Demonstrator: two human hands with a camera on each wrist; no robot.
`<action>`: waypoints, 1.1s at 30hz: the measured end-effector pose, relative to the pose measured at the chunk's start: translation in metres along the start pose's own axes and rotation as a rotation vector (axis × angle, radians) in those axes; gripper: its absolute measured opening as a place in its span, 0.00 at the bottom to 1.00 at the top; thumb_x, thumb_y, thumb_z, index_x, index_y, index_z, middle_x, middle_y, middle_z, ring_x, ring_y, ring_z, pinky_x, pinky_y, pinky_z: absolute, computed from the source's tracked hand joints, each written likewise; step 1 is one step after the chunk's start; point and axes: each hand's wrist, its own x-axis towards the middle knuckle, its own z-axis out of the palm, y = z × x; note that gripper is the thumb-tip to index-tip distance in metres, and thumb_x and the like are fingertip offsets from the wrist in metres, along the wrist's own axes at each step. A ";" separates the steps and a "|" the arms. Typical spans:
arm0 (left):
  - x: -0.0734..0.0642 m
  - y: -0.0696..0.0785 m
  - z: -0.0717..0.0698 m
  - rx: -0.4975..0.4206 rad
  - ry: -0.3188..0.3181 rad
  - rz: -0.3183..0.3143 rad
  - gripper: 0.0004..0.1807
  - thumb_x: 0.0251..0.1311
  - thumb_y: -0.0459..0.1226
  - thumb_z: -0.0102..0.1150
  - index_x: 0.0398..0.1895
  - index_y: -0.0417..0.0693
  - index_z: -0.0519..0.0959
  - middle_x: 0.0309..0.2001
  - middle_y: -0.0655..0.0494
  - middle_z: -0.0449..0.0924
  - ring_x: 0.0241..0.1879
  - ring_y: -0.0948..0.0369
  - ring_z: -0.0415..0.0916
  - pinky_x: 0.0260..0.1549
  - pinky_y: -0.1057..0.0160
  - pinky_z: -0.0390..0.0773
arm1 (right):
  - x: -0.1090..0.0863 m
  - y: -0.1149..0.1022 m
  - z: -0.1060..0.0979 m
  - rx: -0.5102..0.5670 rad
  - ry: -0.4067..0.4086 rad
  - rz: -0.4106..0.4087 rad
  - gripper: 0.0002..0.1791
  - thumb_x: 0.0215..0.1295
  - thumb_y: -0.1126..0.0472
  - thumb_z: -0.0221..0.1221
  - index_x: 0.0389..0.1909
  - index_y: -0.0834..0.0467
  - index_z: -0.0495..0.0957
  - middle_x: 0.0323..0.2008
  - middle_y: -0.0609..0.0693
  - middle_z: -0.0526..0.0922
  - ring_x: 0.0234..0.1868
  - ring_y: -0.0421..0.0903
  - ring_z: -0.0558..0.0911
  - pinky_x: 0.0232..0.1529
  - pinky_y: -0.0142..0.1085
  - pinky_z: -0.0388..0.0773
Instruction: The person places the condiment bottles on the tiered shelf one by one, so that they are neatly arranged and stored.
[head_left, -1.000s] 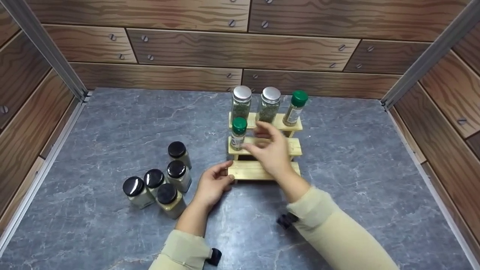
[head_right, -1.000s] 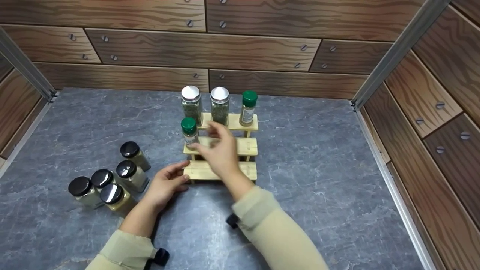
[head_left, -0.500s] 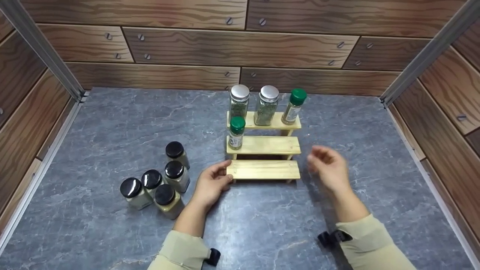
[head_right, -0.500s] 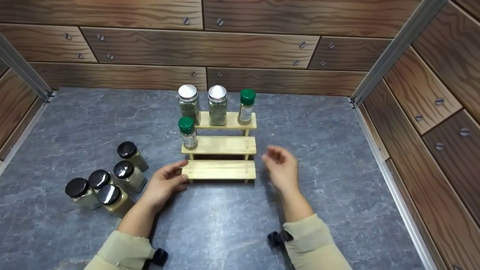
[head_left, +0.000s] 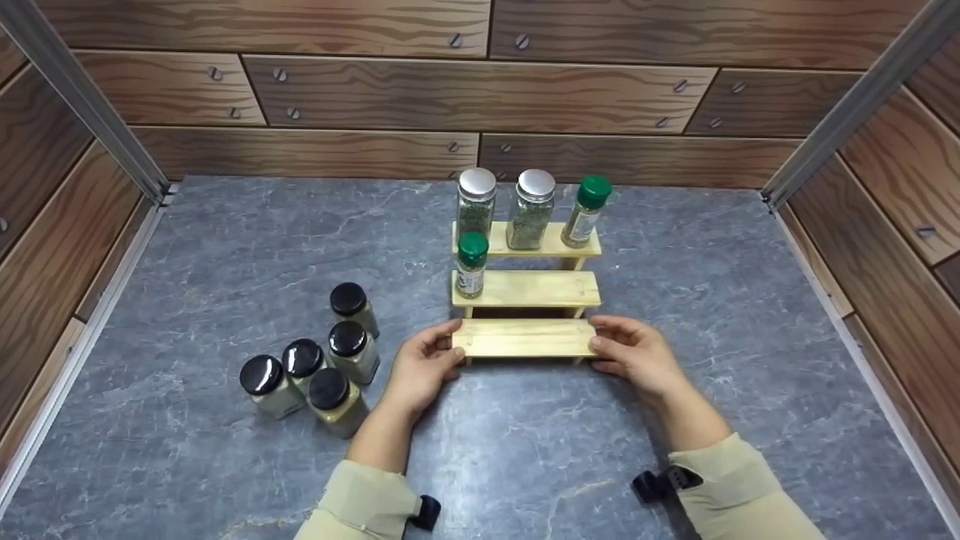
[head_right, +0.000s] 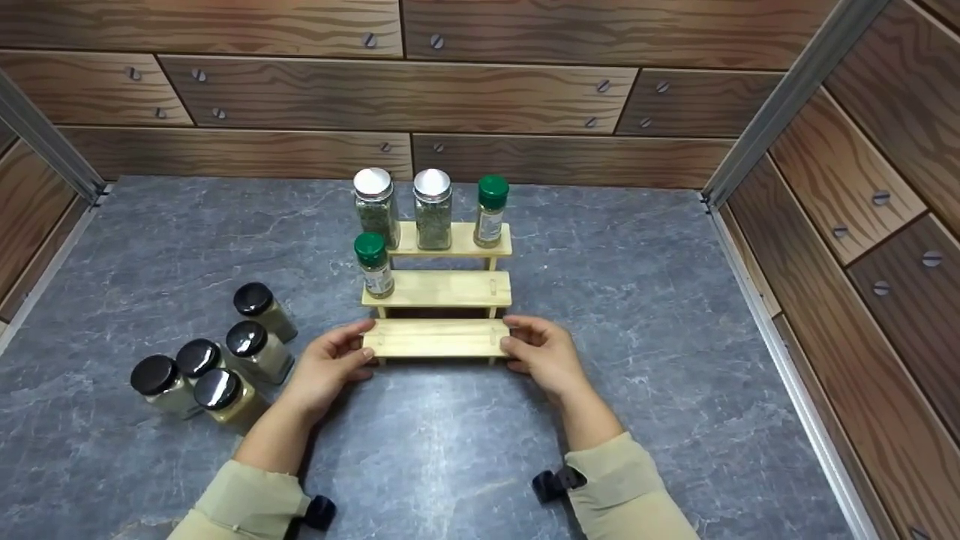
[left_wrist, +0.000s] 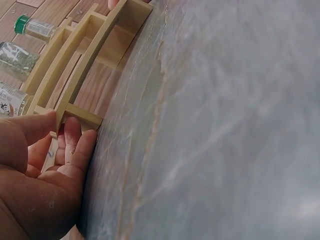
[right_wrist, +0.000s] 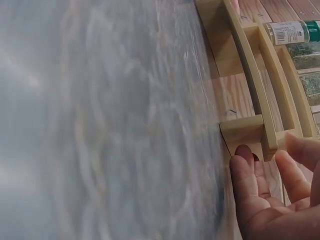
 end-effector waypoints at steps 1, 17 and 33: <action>0.000 0.000 0.000 -0.002 0.000 0.001 0.28 0.67 0.22 0.61 0.70 0.27 0.72 0.47 0.40 0.82 0.36 0.61 0.82 0.30 0.68 0.84 | 0.001 0.001 0.000 0.007 -0.009 0.002 0.27 0.71 0.75 0.62 0.68 0.77 0.70 0.45 0.50 0.85 0.41 0.42 0.87 0.43 0.39 0.89; -0.021 0.002 -0.012 0.017 0.045 0.003 0.33 0.65 0.21 0.62 0.74 0.29 0.68 0.49 0.35 0.83 0.37 0.60 0.82 0.32 0.67 0.82 | 0.012 0.018 0.016 0.030 -0.031 -0.011 0.27 0.69 0.77 0.62 0.68 0.76 0.71 0.41 0.53 0.85 0.36 0.44 0.87 0.40 0.38 0.89; -0.136 0.055 -0.034 0.187 0.450 0.473 0.19 0.57 0.18 0.68 0.53 0.30 0.83 0.41 0.45 0.84 0.41 0.64 0.82 0.42 0.69 0.85 | 0.011 0.015 0.000 0.027 -0.025 -0.031 0.23 0.69 0.77 0.63 0.64 0.73 0.76 0.41 0.51 0.86 0.37 0.45 0.88 0.39 0.37 0.89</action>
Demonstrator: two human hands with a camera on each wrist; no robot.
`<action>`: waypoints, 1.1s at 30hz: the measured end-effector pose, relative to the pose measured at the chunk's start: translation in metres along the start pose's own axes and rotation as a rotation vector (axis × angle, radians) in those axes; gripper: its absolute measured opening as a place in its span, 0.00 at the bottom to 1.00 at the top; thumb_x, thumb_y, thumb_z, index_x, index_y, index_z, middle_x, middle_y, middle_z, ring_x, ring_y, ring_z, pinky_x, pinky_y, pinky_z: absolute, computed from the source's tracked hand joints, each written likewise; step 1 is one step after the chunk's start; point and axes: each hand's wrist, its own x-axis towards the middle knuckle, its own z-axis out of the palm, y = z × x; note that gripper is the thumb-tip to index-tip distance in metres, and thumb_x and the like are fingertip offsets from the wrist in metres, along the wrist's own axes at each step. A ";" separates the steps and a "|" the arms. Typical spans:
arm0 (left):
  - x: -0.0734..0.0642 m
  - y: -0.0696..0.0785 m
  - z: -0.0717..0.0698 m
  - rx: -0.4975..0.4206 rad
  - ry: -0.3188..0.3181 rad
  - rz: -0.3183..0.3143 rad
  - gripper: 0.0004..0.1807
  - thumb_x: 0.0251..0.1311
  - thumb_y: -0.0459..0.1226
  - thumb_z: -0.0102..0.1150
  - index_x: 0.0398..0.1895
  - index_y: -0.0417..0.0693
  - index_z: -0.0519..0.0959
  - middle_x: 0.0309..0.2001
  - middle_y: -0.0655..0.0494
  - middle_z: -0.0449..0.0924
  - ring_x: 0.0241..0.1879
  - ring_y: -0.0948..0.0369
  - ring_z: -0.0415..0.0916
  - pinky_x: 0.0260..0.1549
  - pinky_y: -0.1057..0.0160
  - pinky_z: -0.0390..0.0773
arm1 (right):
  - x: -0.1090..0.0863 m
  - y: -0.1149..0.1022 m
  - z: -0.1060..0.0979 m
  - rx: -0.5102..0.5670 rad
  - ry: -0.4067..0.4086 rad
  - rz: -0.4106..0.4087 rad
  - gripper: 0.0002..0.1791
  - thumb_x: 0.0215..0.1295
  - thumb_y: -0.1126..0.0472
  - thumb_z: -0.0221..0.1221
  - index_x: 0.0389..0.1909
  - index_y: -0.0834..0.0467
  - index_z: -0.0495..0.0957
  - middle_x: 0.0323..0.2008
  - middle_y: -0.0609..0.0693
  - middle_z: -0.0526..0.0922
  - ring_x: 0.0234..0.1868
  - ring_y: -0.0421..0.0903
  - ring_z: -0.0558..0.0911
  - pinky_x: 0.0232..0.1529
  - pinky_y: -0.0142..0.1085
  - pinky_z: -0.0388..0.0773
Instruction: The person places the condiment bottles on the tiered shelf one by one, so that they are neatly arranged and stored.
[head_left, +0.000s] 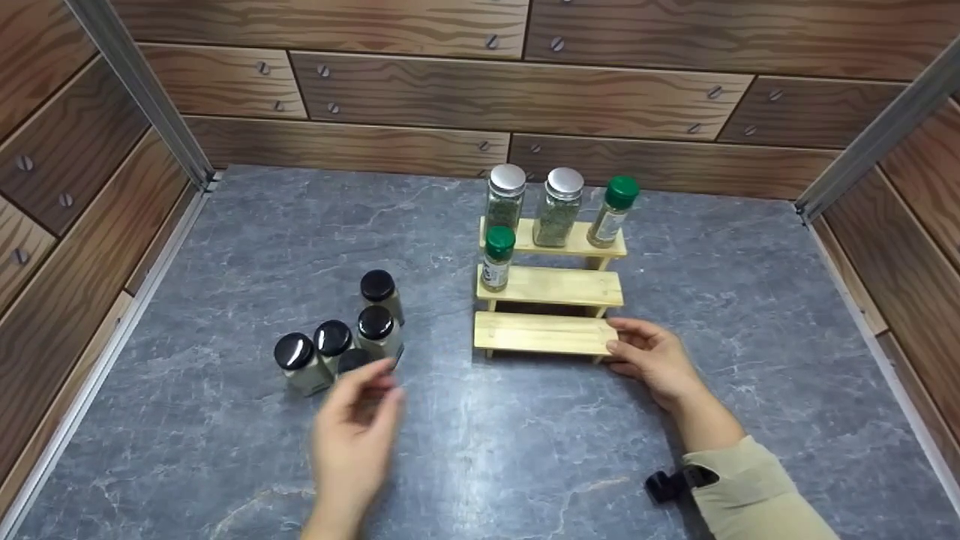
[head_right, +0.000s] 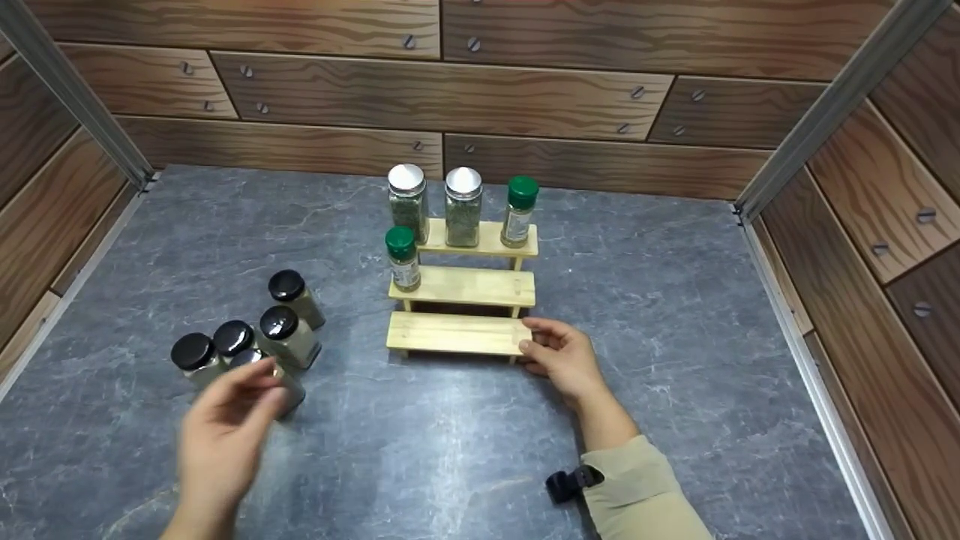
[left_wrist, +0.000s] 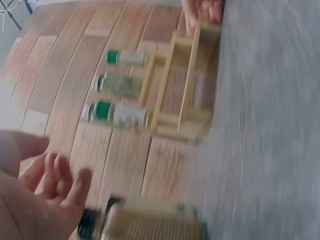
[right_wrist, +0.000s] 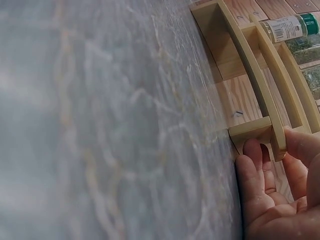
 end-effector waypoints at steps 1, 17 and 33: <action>0.000 0.000 -0.005 0.028 0.064 0.027 0.18 0.56 0.17 0.68 0.51 0.30 0.83 0.41 0.46 0.84 0.41 0.65 0.81 0.43 0.70 0.85 | 0.000 0.000 -0.001 0.000 0.000 0.000 0.23 0.69 0.77 0.63 0.64 0.73 0.76 0.41 0.51 0.86 0.37 0.45 0.88 0.39 0.37 0.89; -0.002 -0.025 -0.025 0.238 0.190 -0.178 0.38 0.48 0.23 0.80 0.66 0.39 0.78 0.62 0.44 0.78 0.58 0.52 0.76 0.48 0.68 0.78 | 0.000 -0.001 -0.002 0.030 0.008 0.014 0.24 0.67 0.77 0.63 0.64 0.72 0.76 0.41 0.52 0.86 0.35 0.46 0.88 0.39 0.38 0.90; 0.005 -0.041 -0.024 0.150 0.149 -0.242 0.40 0.46 0.20 0.77 0.67 0.32 0.74 0.65 0.38 0.75 0.63 0.45 0.75 0.59 0.53 0.82 | 0.000 0.001 0.000 0.085 -0.006 0.005 0.25 0.68 0.80 0.60 0.66 0.78 0.71 0.42 0.52 0.85 0.39 0.44 0.87 0.42 0.38 0.89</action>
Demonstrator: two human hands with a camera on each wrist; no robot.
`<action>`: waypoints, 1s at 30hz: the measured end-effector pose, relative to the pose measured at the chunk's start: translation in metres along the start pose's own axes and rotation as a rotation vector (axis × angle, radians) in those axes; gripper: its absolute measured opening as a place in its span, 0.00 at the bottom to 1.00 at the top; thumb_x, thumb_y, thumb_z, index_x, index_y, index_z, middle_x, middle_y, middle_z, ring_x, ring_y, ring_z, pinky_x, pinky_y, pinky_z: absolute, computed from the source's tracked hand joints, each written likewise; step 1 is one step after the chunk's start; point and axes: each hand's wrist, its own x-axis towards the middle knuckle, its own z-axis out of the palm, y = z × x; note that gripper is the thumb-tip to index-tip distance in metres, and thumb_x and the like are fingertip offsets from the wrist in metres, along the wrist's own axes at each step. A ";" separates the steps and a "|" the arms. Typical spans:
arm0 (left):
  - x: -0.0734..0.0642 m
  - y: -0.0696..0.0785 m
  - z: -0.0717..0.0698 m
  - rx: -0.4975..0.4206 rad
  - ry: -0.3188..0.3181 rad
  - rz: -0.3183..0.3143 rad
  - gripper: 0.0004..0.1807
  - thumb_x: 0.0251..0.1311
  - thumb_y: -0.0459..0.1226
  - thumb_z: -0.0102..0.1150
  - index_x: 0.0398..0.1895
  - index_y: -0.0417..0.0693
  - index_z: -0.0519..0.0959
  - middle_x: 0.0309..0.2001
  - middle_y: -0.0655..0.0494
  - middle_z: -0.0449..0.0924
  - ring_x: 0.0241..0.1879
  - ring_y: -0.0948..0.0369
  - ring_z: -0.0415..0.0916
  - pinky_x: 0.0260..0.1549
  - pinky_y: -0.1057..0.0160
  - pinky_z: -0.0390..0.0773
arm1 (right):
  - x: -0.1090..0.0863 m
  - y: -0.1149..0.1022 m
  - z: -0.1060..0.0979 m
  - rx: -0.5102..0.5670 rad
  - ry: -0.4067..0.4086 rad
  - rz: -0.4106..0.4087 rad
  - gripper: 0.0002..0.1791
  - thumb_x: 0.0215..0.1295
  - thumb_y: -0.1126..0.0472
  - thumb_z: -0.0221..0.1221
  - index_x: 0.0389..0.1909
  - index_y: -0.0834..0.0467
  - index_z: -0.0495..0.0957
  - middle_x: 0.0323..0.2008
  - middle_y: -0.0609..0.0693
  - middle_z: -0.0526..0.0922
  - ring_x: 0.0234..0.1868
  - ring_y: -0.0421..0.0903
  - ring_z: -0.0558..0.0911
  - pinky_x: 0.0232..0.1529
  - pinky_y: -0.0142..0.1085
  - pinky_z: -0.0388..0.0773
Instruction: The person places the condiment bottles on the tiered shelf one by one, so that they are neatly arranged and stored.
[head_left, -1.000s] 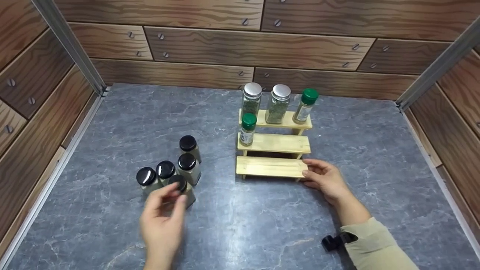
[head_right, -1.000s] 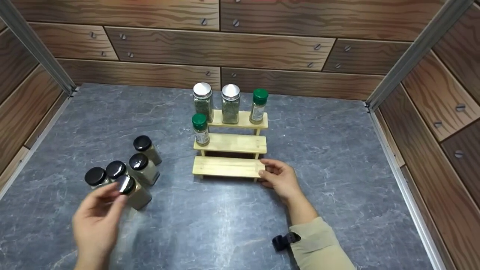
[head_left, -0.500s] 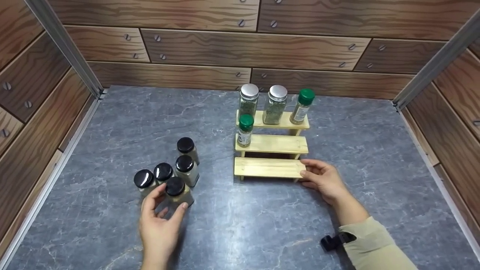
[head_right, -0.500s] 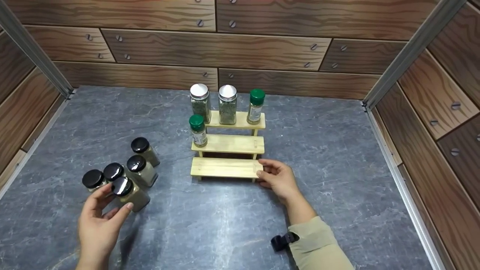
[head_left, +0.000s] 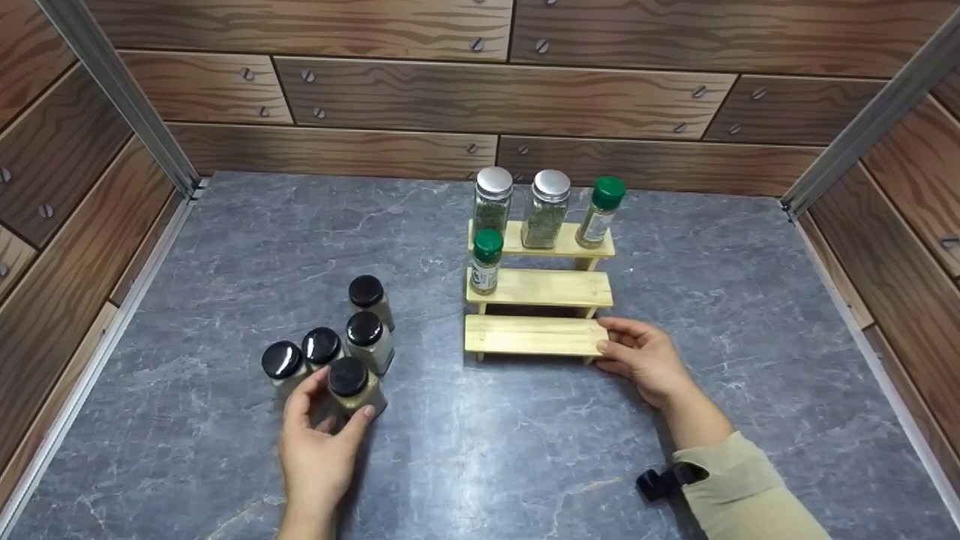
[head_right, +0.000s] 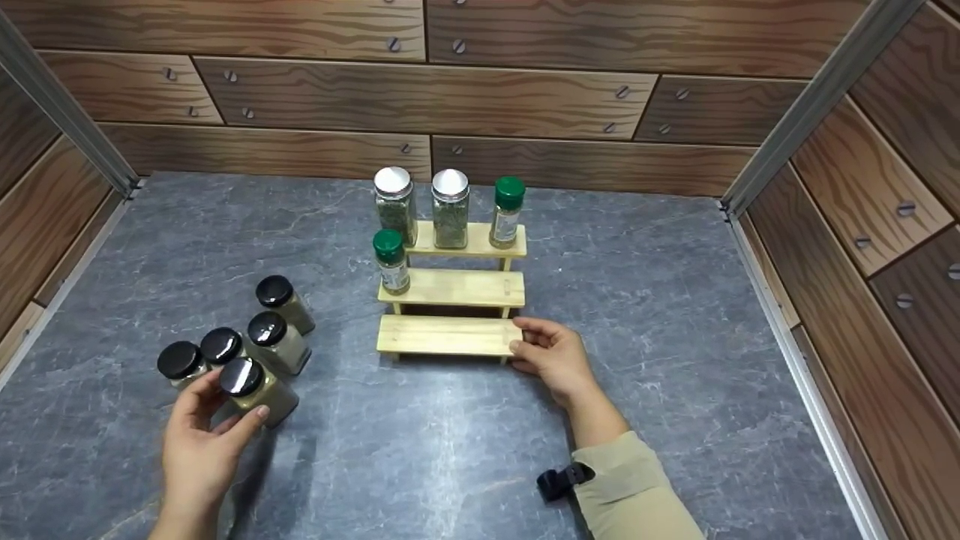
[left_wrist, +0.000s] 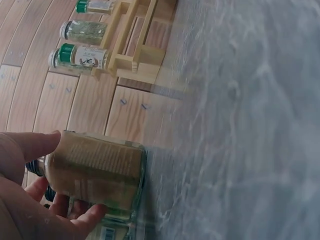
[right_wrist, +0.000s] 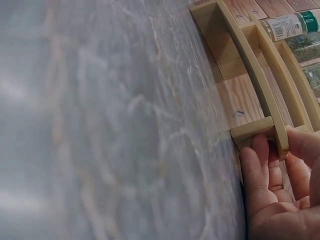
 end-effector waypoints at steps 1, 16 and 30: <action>0.000 0.000 0.001 -0.009 -0.016 0.000 0.40 0.46 0.19 0.77 0.67 0.31 0.74 0.64 0.38 0.75 0.63 0.45 0.75 0.59 0.55 0.82 | 0.000 0.000 0.000 0.006 0.005 0.001 0.25 0.68 0.80 0.60 0.66 0.78 0.71 0.42 0.52 0.85 0.39 0.44 0.87 0.42 0.38 0.89; 0.001 -0.001 0.017 0.009 -0.106 0.031 0.37 0.38 0.18 0.79 0.59 0.32 0.81 0.56 0.38 0.83 0.57 0.47 0.81 0.58 0.68 0.80 | -0.001 -0.001 0.000 0.029 0.004 0.015 0.27 0.67 0.81 0.61 0.66 0.78 0.71 0.42 0.52 0.85 0.39 0.45 0.88 0.43 0.39 0.90; -0.003 0.033 0.059 -0.160 -0.414 0.121 0.34 0.39 0.18 0.78 0.57 0.30 0.82 0.56 0.37 0.84 0.58 0.44 0.81 0.62 0.56 0.80 | 0.000 -0.002 0.000 0.014 0.008 0.030 0.27 0.68 0.79 0.61 0.68 0.78 0.70 0.42 0.52 0.85 0.40 0.44 0.87 0.43 0.39 0.89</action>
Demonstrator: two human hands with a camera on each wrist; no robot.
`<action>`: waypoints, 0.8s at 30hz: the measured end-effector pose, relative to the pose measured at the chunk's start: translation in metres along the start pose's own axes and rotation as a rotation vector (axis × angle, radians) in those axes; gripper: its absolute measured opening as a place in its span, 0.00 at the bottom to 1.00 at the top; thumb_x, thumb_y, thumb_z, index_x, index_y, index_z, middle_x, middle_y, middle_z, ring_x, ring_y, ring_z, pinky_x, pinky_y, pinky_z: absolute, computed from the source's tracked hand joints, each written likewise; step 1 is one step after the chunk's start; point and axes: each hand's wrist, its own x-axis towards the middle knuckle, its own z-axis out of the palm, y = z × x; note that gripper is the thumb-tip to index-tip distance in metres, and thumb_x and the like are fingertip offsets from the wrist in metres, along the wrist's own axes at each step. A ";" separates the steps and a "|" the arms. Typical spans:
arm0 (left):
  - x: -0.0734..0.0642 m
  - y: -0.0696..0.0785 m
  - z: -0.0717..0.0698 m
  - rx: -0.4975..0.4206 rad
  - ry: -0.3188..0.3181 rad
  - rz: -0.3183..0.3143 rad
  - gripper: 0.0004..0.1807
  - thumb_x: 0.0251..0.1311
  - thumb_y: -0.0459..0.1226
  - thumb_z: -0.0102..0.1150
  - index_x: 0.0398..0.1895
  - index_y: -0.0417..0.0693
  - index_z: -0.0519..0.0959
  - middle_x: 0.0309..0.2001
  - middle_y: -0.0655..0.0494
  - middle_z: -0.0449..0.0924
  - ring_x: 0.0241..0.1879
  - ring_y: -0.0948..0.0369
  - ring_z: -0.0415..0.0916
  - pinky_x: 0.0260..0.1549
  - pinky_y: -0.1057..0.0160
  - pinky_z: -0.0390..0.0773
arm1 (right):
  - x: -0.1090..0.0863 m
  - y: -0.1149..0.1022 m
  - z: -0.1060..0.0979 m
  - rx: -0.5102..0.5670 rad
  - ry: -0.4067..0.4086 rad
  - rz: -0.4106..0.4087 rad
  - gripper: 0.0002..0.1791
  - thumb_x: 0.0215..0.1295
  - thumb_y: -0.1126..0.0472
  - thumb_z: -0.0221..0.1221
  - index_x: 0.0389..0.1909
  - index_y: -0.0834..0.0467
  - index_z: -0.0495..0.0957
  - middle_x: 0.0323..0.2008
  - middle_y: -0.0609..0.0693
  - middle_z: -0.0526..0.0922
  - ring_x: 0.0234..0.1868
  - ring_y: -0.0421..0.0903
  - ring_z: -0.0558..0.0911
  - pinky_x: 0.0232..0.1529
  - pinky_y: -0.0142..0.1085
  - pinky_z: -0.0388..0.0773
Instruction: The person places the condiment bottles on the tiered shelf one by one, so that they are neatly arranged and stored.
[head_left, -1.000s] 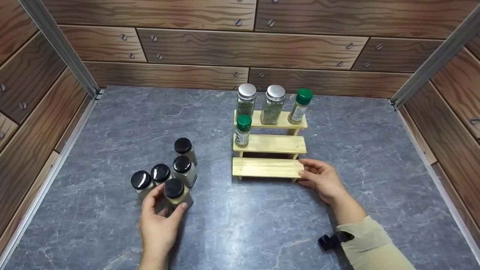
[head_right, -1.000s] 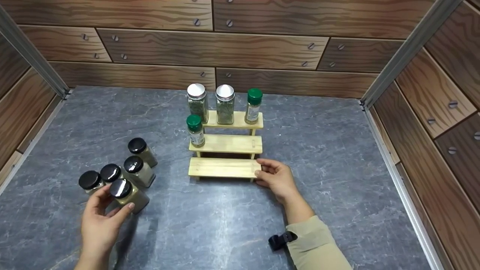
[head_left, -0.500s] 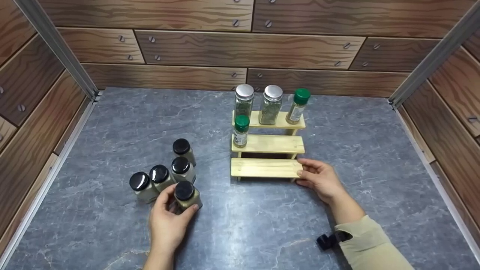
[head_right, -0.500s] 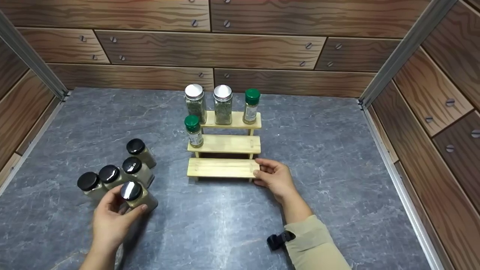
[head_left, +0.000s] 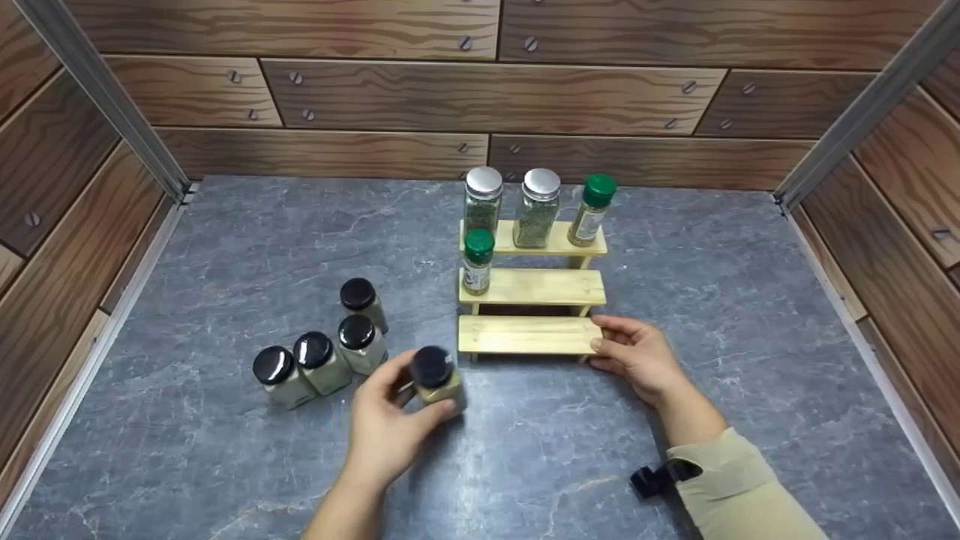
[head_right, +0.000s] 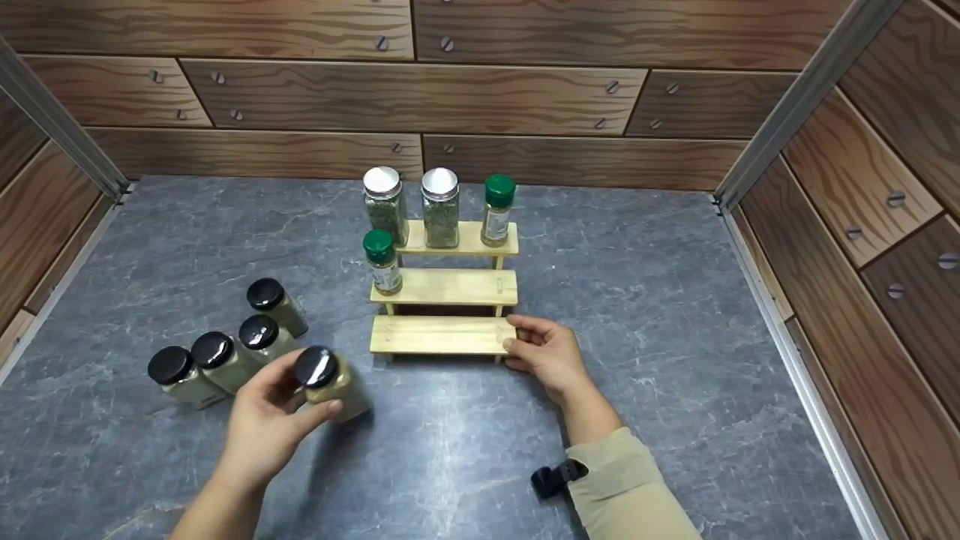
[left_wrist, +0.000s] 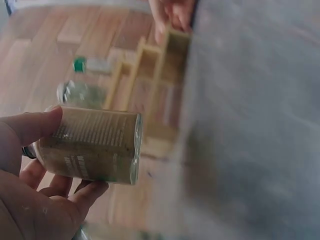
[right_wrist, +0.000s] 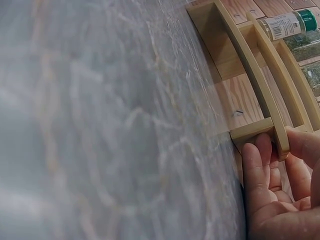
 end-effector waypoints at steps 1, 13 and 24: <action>0.004 0.004 0.005 -0.010 -0.030 0.019 0.34 0.40 0.19 0.78 0.57 0.30 0.82 0.56 0.38 0.84 0.58 0.44 0.81 0.62 0.55 0.80 | 0.000 0.000 0.000 -0.001 0.001 0.000 0.28 0.68 0.79 0.61 0.68 0.78 0.70 0.42 0.52 0.85 0.40 0.44 0.87 0.43 0.40 0.89; 0.060 0.054 0.075 0.076 -0.238 0.137 0.35 0.47 0.21 0.75 0.64 0.35 0.80 0.61 0.40 0.82 0.62 0.44 0.80 0.64 0.52 0.79 | 0.001 0.002 0.003 0.026 0.001 0.005 0.27 0.67 0.79 0.61 0.67 0.77 0.72 0.41 0.52 0.85 0.39 0.44 0.87 0.43 0.39 0.90; 0.103 0.064 0.115 0.280 -0.285 0.102 0.36 0.55 0.21 0.71 0.70 0.40 0.75 0.65 0.42 0.80 0.67 0.48 0.75 0.71 0.51 0.71 | -0.001 0.003 0.000 0.020 -0.005 -0.017 0.28 0.66 0.80 0.60 0.67 0.80 0.69 0.42 0.54 0.85 0.39 0.45 0.87 0.43 0.40 0.90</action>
